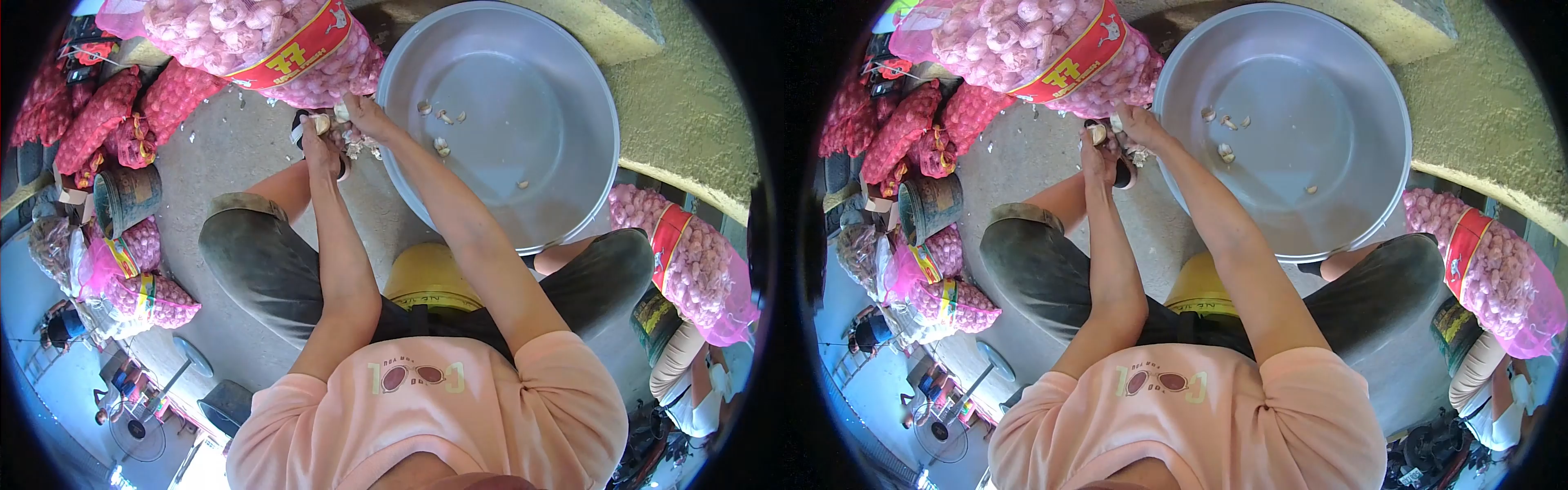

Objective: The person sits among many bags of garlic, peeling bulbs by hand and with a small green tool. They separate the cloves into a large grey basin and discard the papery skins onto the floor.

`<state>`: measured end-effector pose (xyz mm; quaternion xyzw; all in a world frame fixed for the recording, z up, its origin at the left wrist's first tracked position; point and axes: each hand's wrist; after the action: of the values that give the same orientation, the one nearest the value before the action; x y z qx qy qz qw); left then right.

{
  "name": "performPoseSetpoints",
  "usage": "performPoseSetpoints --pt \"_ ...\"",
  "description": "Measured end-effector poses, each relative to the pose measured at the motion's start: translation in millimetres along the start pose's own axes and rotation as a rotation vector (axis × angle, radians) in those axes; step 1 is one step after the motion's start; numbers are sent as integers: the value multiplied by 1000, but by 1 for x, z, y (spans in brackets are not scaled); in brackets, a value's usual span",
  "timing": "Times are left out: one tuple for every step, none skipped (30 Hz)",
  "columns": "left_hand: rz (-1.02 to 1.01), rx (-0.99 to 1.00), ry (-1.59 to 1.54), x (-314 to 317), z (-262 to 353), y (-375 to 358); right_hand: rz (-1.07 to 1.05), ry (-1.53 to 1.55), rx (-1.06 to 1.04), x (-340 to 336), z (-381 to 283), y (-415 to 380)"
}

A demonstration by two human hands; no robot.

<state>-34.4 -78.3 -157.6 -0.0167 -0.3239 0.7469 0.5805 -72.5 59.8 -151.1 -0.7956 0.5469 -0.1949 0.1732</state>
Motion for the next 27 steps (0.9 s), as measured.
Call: performPoseSetpoints --pt "120 21 -106 7 -2 -2 1 0 1 2 2 -2" --pt "115 75 -148 6 -6 0 -50 201 7 3 0 -6" --pt "114 74 -150 -3 -11 5 -103 404 14 5 3 -6" --pt "91 82 -183 -17 -16 12 -101 404 15 9 9 -5" --pt "70 90 -216 -29 -22 19 -80 472 -15 14 15 -4" --pt "129 130 -219 -28 -21 22 -60 540 -45 17 13 -7" --pt "131 130 -217 -27 -22 22 -62 542 -44 20 11 -10" --pt "138 155 -174 -24 -25 22 -62 335 -62 22 8 -13" --pt "144 181 -132 -15 -21 19 -61 127 -80 23 4 -16" --pt "145 183 -133 -7 -14 14 -63 125 -81 24 5 -15" --pt "66 83 -128 -1 -7 7 105 -105 -410 25 8 -16" --pt "-13 -18 -122 -1 -7 6 277 -337 -737 25 9 -16" --pt "-13 -16 -122 -3 -4 6 276 -336 -738 20 10 -14" --pt "-20 -84 -65 -7 1 5 136 -452 -770 10 10 -11" --pt "-29 -151 -8 -12 0 7 -4 -568 -799 3 9 -10" --pt "-30 -153 -9 -16 -3 10 -3 -569 -797 0 7 -9" --pt "-127 -124 -65 -18 -6 14 -3 -552 -775 -3 6 -8" --pt "-223 -93 -119 -13 -2 12 -3 -533 -754 -5 6 -5" --pt "-222 -93 -118 -7 -1 9 -4 -532 -755 -3 7 -3" --pt "-173 -4 -148 2 -2 6 -26 -398 -643 0 9 -1" --pt "-124 85 -177 9 -1 3 -48 -265 -531 1 8 0" --pt "-125 89 -178 12 4 -1 -49 -266 -535 2 7 0" --pt "-155 160 -68 14 8 -7 -55 -71 -465 5 8 -1" --pt "-186 231 43 10 8 -7 -60 122 -393 7 6 -3" --pt "-186 232 45 8 8 -6 -61 123 -395 7 4 -4" --pt "-192 224 94 5 8 -6 -68 149 -328 4 2 -6" --pt "-199 215 142 4 7 -4 -74 172 -262 3 1 -8"
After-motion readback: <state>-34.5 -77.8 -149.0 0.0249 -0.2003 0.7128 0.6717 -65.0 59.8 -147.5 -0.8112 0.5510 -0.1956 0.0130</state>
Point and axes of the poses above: each hand's wrist, its own y-axis towards the middle knuckle, its own x-axis out of the palm, z = x × y, and after that the axes turned 1 degree about y, right-handed
